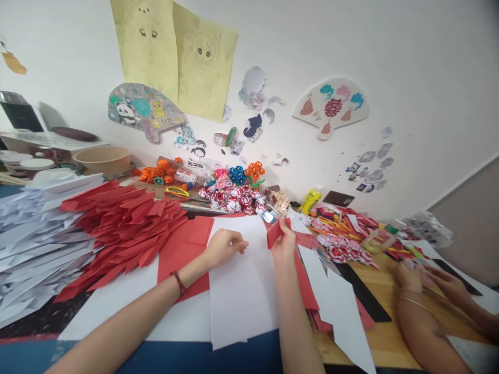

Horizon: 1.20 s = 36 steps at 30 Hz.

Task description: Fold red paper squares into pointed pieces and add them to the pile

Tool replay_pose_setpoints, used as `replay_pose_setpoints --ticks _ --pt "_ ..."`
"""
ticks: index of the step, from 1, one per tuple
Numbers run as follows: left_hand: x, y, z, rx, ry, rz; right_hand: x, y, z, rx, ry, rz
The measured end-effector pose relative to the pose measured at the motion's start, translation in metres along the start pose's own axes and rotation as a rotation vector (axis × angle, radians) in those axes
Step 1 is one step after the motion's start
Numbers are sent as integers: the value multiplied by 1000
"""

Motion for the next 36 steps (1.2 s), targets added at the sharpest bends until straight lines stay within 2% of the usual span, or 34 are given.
replay_pose_setpoints --ticks 2,5,9,13,15,21,24,27,36 --pt "-2 1 0 -2 50 42 -4 0 -2 82 78 -77" --pt "-6 2 -3 11 126 122 4 6 4 158 8 -93" --pt "-8 2 -6 -9 149 235 22 12 19 103 -207 148" --pt "-8 3 -5 30 202 145 36 15 32 20 -466 403" --pt "-10 3 -3 37 226 118 39 15 35 -13 -528 459" --pt "-16 2 1 -30 297 43 35 11 31 -109 -486 582" --pt "-16 0 1 -51 323 42 34 13 30 -139 -548 648" --pt "-17 0 1 -50 340 34 36 15 31 -150 -590 689" --pt "-13 6 2 6 314 28 40 8 36 -281 -538 728"
Point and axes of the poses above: each hand's wrist, its own z-axis away from the middle knuckle, its own x-axis out of the palm, y = z × x, the point moved 2 cm from there along -z, towards the middle knuckle, and after that the axes turned 5 degrees about -y, right-handed, at the moved point
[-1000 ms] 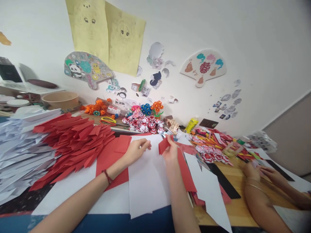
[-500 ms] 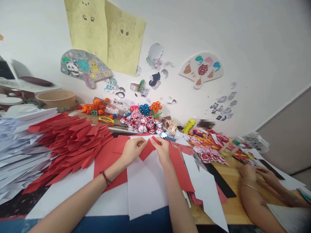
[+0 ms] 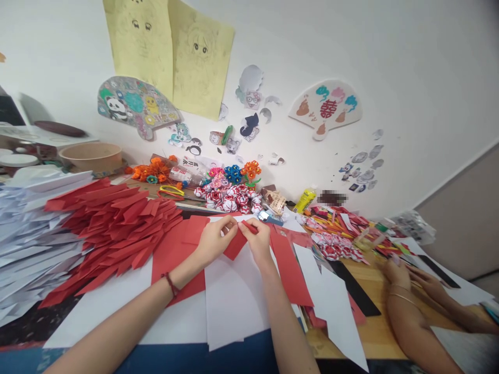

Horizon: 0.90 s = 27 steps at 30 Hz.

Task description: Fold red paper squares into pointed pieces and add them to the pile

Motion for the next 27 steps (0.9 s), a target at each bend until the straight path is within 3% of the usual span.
replay_pose_setpoints --ticks 13,15,20,24,27 --pt "1 0 -2 -1 -29 -10 5 -15 9 -127 215 150" --pt "3 -2 -3 -15 -48 -27 -4 -14 8 -105 326 126" --pt "2 -11 -4 -85 -58 -77 -39 6 3 -34 779 -14" --pt "-3 -11 -5 -100 24 -39 -32 17 0 31 645 3" --pt "-4 -10 -5 -88 71 -40 -9 12 2 34 388 80"
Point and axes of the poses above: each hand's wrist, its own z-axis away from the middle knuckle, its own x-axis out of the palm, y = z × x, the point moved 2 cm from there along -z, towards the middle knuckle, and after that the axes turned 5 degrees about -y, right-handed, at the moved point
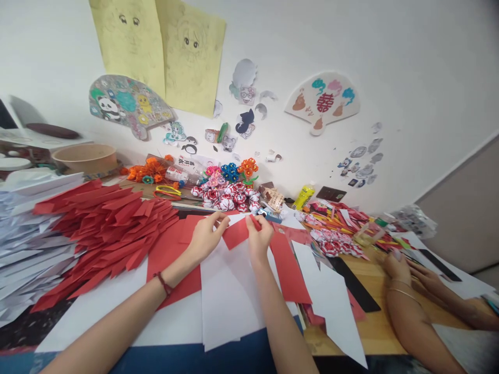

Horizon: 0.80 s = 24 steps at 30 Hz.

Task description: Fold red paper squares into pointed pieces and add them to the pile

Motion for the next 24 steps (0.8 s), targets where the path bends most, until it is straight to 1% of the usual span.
replay_pose_setpoints --ticks 1,2,3,4,7,10,11,12,14,16,17,18,19,21,22,24 --pt "0 -1 -1 3 6 -9 6 -3 3 -32 -39 -5" --pt "-1 -2 -1 6 10 -17 10 -6 4 -44 -48 -30" --pt "-2 -3 -3 2 13 -15 13 -7 3 -37 -26 -69" --pt "-4 -5 -4 -12 13 -7 15 -7 0 -9 16 -120" --pt "-15 -10 -10 -42 40 31 20 -1 -20 100 219 -290" --pt "-26 -12 -13 -49 115 4 27 5 -39 96 294 -371" --pt "-27 -12 -14 -58 139 -5 29 8 -41 101 327 -395" --pt "-26 -14 -14 -54 134 8 32 12 -41 120 351 -425" --pt "-21 -19 -16 -64 87 55 38 21 -34 236 360 -527" --pt "-13 -25 -17 -90 16 133 44 29 -24 350 278 -582" --pt "-10 -29 -18 -96 2 183 46 30 -21 347 245 -564" --pt "-9 -31 -19 -87 2 235 46 31 -18 310 228 -524" --pt "-9 -34 -19 -78 10 265 45 30 -17 279 234 -458" --pt "-11 -37 -21 -81 29 249 41 25 -16 221 270 -274" --pt "-13 -37 -22 -93 41 228 40 21 -16 179 269 -208" --pt "-16 -38 -23 -129 60 221 37 15 -16 132 261 -133"
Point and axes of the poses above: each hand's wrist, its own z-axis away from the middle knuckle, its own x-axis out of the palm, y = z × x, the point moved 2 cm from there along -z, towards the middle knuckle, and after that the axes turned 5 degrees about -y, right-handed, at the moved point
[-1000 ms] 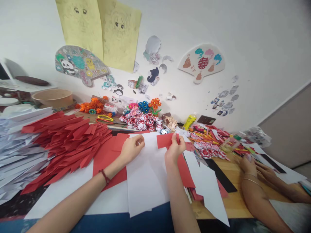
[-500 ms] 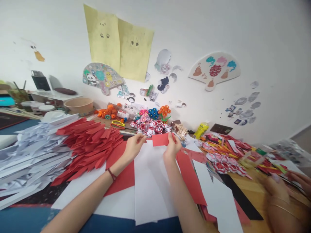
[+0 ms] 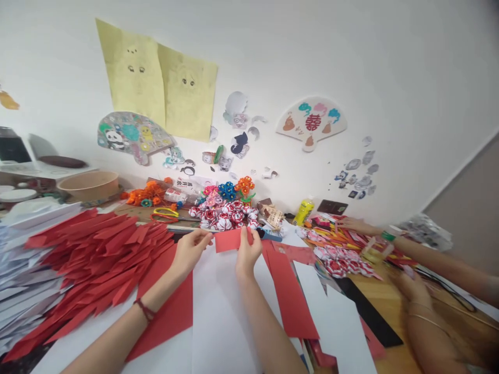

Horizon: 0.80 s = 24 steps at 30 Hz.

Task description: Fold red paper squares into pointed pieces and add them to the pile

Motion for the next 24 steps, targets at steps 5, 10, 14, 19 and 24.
replay_pose_setpoints --ticks 5,10,14,19,24 --pt "3 4 1 17 -17 72 -2 -4 2 -20 -27 62" --pt "4 -1 1 -38 67 81 2 4 2 48 -82 -3" --pt "3 -5 0 -54 -15 52 6 2 4 47 -172 -38" --pt "-5 -13 -3 -36 85 -26 13 -2 5 94 -383 -95" --pt "-16 -16 -8 8 219 -49 14 4 4 149 -624 -16"
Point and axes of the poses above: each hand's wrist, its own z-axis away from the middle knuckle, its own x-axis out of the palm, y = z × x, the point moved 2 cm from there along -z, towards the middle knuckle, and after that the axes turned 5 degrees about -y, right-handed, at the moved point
